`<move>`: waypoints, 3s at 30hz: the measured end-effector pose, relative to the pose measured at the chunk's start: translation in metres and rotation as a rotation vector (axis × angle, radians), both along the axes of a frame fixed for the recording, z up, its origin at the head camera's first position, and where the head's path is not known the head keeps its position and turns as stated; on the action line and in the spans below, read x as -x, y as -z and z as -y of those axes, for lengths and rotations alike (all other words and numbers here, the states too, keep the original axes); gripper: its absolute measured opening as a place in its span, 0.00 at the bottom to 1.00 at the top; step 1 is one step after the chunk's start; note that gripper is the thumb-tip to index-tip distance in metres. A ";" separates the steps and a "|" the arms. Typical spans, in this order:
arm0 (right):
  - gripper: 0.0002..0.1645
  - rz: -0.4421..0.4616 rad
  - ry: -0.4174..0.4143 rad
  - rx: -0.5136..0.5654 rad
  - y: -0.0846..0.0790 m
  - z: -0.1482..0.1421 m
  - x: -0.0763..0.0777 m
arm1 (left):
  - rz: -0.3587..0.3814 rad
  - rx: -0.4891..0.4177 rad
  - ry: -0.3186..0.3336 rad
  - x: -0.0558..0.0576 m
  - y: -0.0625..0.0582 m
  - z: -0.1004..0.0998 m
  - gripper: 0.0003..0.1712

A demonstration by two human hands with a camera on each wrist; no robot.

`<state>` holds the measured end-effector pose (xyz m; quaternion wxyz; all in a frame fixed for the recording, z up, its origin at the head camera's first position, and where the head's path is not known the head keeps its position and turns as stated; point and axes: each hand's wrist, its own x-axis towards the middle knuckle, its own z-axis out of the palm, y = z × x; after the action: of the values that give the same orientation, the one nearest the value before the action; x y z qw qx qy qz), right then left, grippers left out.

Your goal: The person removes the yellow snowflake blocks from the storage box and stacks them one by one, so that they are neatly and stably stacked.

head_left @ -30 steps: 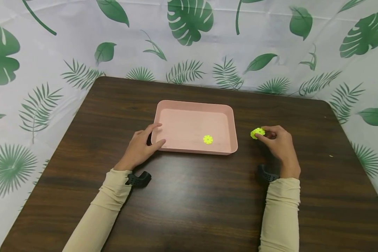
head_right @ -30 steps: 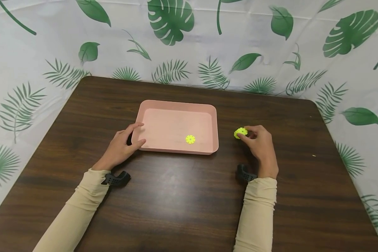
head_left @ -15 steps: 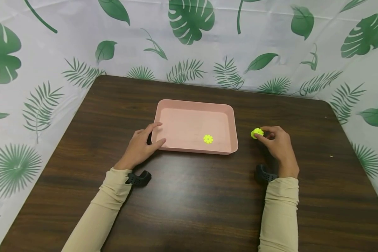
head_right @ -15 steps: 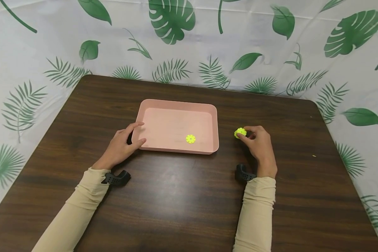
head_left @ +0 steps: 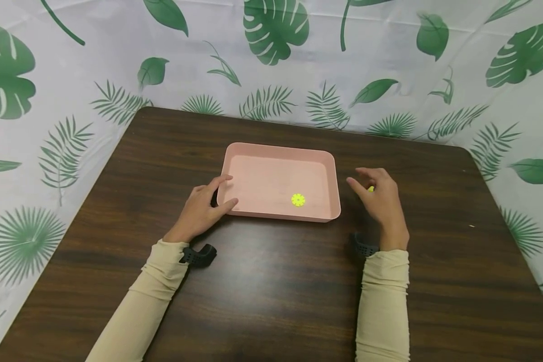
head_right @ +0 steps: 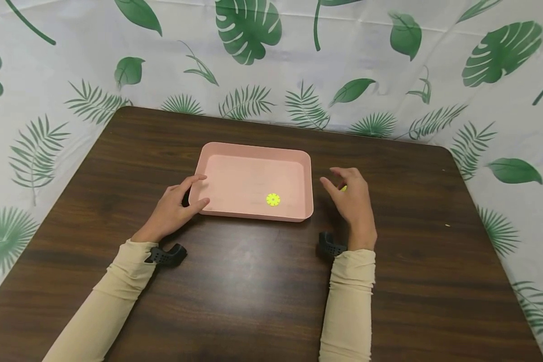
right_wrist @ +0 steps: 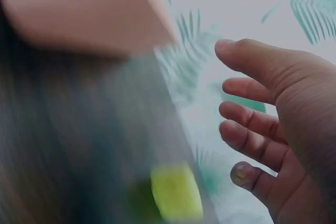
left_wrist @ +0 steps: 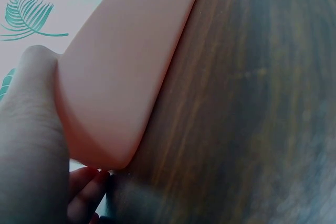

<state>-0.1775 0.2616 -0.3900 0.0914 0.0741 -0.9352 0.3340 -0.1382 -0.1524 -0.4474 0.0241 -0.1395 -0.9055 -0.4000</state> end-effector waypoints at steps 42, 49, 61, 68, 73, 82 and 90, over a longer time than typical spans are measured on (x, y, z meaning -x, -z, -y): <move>0.19 0.395 -0.292 -0.057 0.005 0.101 0.008 | 0.050 -0.001 -0.012 -0.001 -0.004 0.000 0.38; 0.21 0.337 -0.309 -0.089 0.007 0.106 0.010 | 0.045 0.001 -0.015 0.000 -0.004 0.000 0.38; 0.16 0.249 -0.325 -0.028 0.005 0.094 0.009 | 0.060 0.005 -0.019 -0.001 -0.002 0.001 0.38; 0.20 0.013 -0.229 -0.007 -0.006 0.047 0.005 | 0.037 0.010 -0.018 0.000 -0.002 0.001 0.37; 0.19 -0.023 -0.104 -0.048 -0.005 0.003 0.000 | 0.024 0.013 -0.011 0.000 -0.001 0.001 0.38; 0.23 0.043 0.050 -0.073 0.003 -0.050 -0.010 | 0.046 0.008 -0.023 -0.002 -0.002 0.003 0.37; 0.26 0.105 0.060 -0.068 0.005 -0.051 -0.007 | 0.066 0.013 -0.038 -0.003 -0.002 0.005 0.38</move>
<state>-0.1700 0.3130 -0.3949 0.0493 0.0315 -0.9512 0.3029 -0.1353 -0.1571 -0.4452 0.0010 -0.1090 -0.9108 -0.3981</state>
